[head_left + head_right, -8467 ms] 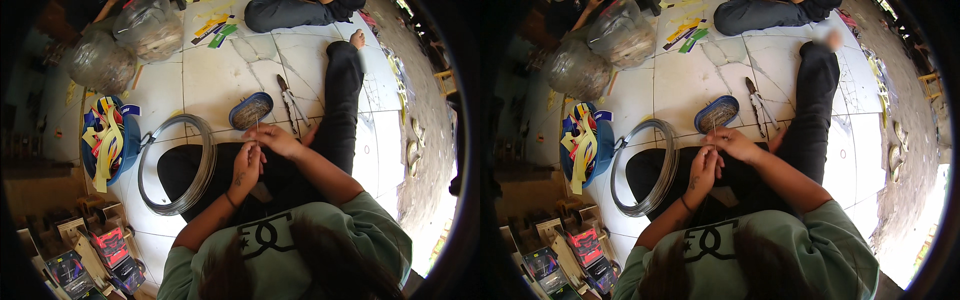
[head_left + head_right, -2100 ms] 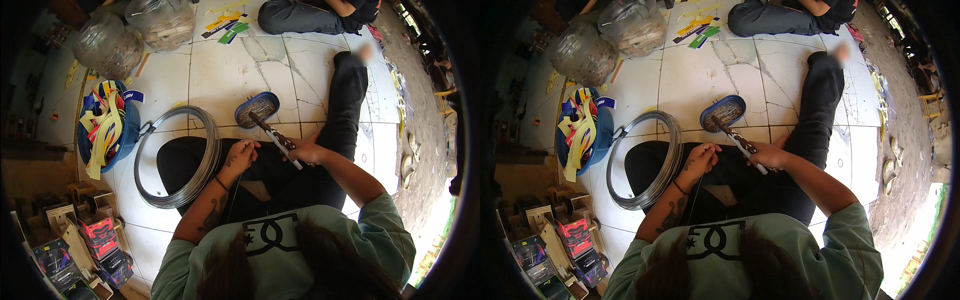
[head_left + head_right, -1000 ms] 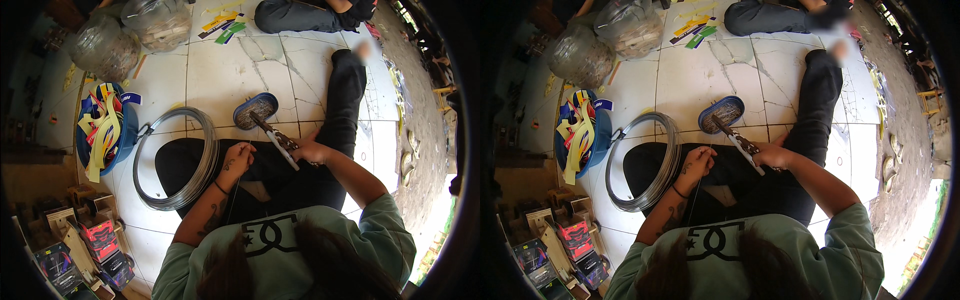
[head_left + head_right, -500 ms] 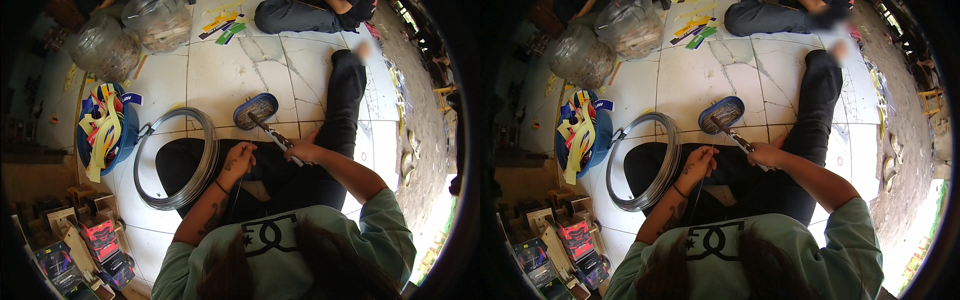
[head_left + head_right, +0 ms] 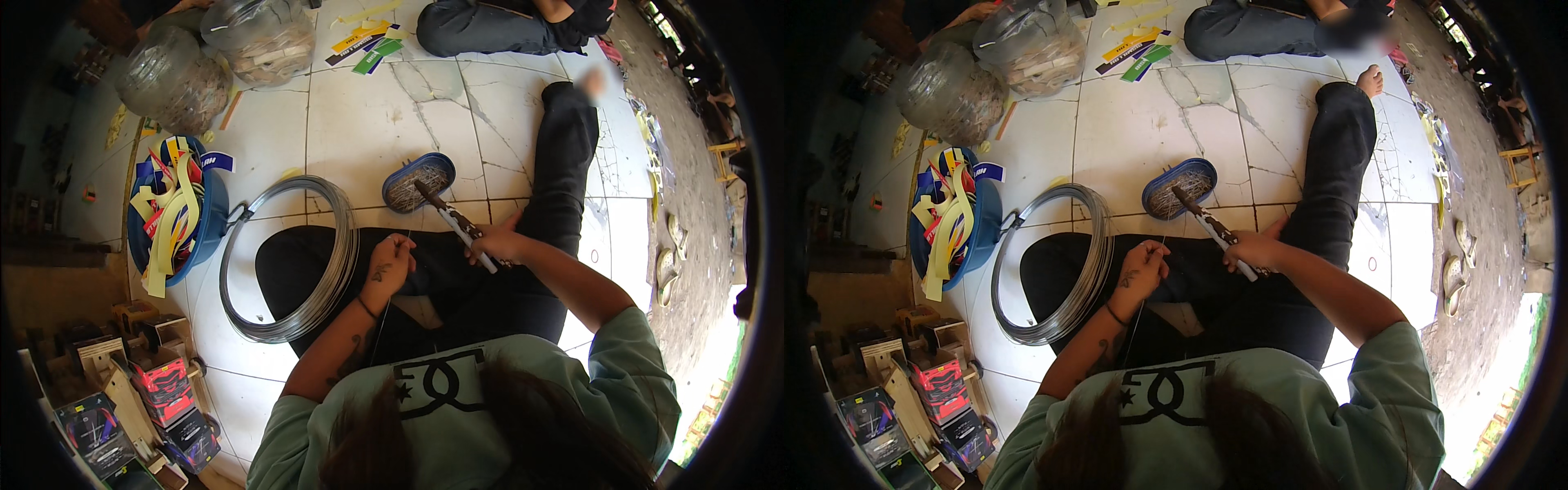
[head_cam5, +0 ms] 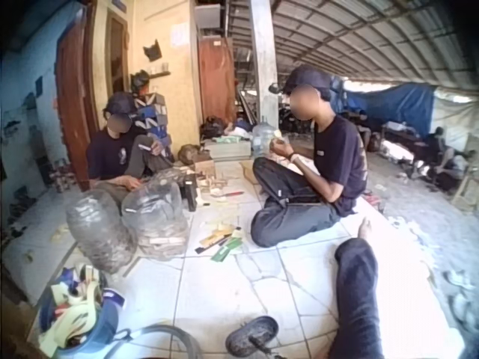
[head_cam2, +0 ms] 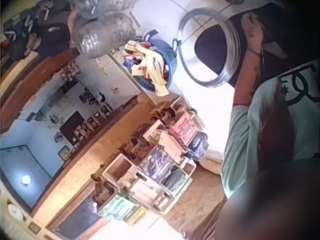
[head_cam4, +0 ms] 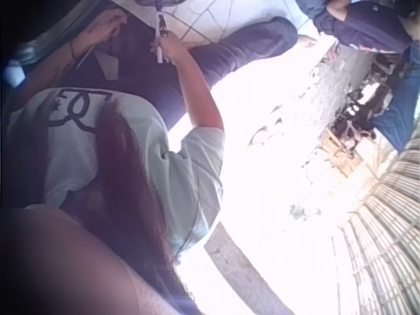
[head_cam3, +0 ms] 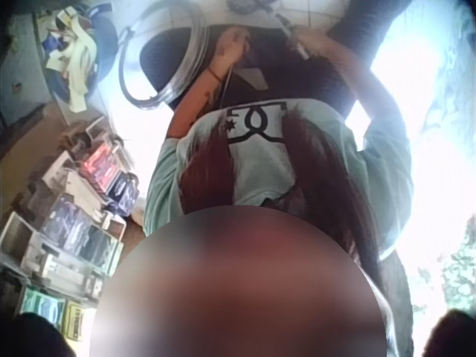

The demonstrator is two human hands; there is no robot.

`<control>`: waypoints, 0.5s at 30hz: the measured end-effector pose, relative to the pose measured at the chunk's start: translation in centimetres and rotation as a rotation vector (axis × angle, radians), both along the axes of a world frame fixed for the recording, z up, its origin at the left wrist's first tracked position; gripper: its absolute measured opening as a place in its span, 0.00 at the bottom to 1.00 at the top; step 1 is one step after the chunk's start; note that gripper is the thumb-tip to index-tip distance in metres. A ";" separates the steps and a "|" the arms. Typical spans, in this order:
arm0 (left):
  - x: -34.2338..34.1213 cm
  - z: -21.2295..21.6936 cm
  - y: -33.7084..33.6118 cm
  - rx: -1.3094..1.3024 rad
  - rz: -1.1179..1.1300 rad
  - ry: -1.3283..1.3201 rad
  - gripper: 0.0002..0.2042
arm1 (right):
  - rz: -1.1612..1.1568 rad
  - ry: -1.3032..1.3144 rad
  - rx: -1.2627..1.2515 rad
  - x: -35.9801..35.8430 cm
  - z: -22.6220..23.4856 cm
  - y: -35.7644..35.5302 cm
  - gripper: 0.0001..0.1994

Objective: The person sits on the floor and repeatedly cuts short lengths of metal wire from a coil using pliers. The person holds the wire with one hand and uses the pliers with the other to snip the wire, then places the cut pieces into a small blue container.

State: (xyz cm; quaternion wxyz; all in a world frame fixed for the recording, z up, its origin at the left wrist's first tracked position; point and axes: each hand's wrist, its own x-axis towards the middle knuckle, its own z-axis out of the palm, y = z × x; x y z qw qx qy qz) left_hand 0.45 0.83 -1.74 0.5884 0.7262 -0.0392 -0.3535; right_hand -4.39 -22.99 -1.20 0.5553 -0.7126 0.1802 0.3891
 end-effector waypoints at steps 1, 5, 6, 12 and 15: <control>0.1 0.1 0.1 -0.015 0.019 -0.003 0.09 | -0.058 -0.009 0.106 -0.3 0.4 -0.1 0.15; 0.5 0.3 0.1 -0.050 0.049 0.033 0.09 | -0.113 -0.001 0.248 -1.2 1.6 -0.4 0.20; 0.5 0.4 0.1 -0.040 0.051 0.060 0.09 | -0.086 -0.022 0.271 -1.2 1.7 -0.4 0.21; 0.6 0.6 0.3 -0.065 0.053 0.087 0.10 | 0.203 -0.110 0.016 -0.4 2.5 -0.3 0.24; 0.6 0.3 0.2 -0.043 0.015 0.032 0.10 | 0.262 -0.227 -0.097 -0.4 3.2 0.2 0.23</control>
